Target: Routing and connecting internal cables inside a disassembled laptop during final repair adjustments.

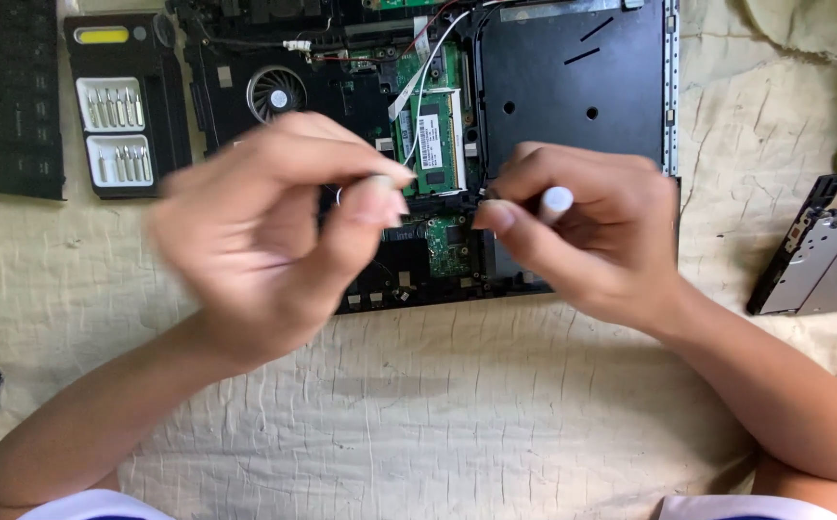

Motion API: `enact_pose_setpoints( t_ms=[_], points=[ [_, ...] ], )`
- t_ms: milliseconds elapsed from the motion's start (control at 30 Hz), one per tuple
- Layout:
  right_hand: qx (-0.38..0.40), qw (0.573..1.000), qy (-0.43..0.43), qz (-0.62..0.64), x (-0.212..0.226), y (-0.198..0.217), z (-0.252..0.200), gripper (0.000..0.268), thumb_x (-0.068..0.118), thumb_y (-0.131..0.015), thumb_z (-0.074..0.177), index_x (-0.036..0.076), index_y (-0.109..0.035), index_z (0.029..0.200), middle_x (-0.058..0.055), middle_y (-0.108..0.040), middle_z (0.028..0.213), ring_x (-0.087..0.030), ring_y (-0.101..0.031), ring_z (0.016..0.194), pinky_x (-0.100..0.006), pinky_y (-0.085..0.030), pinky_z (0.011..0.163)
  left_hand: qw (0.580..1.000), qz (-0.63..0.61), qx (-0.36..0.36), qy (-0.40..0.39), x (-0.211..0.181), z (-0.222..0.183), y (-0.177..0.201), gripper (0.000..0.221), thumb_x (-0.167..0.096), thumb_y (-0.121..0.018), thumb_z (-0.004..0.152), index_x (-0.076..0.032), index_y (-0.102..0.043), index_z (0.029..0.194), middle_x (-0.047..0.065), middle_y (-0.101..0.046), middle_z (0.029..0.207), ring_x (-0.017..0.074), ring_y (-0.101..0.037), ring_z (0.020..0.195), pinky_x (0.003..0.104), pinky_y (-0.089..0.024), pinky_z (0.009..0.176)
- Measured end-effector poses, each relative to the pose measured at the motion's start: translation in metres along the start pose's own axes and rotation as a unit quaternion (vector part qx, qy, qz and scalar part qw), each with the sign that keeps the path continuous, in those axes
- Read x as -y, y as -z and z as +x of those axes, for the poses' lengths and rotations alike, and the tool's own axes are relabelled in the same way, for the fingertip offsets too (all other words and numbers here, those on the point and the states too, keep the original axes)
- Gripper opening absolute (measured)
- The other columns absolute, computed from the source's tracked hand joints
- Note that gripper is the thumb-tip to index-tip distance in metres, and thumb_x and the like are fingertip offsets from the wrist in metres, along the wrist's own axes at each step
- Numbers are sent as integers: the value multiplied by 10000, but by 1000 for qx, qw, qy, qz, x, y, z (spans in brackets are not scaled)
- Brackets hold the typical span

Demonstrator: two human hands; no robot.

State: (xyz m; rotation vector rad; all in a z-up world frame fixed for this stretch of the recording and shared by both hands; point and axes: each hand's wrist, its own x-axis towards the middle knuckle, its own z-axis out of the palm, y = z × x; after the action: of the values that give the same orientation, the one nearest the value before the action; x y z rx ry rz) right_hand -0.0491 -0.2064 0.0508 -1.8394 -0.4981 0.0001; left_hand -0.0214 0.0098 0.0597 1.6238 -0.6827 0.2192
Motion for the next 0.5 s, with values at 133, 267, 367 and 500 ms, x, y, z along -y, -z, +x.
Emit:
enact_pose_setpoints(
  t_ms=[133,267,367,500],
  points=[
    [22,999,11,-26,13,23,1,219,-3,-582,989,-49,-588,774,-124,-601,690,-161,-495,541,-254,-352,486,996,59,-6,-68,-10,10,21,160,30,-518,1000,158,-560,914,241,-648,791,318,-696,715,390,-601,697],
    [26,995,-22,-88,32,29,2,209,-61,-589,977,-78,-538,776,-124,-487,654,-184,-364,543,-284,-246,504,993,78,89,8,-13,14,18,201,-20,-456,1041,90,-572,919,166,-582,786,245,-568,703,353,-438,679],
    [84,988,25,-128,29,24,-1,142,-91,-621,938,-63,-614,799,-110,-576,698,-170,-475,561,-262,-361,484,975,-24,177,135,0,1,1,224,-108,-404,1051,-31,-543,893,52,-537,726,157,-530,656,295,-444,632],
    [155,961,163,-161,27,4,-12,88,-102,-625,917,-34,-671,946,-134,-708,844,-169,-690,665,-197,-582,485,869,-282,249,322,14,-36,-26,264,-186,-353,1037,-93,-528,863,25,-495,695,135,-455,595,275,-420,544]
  ],
)
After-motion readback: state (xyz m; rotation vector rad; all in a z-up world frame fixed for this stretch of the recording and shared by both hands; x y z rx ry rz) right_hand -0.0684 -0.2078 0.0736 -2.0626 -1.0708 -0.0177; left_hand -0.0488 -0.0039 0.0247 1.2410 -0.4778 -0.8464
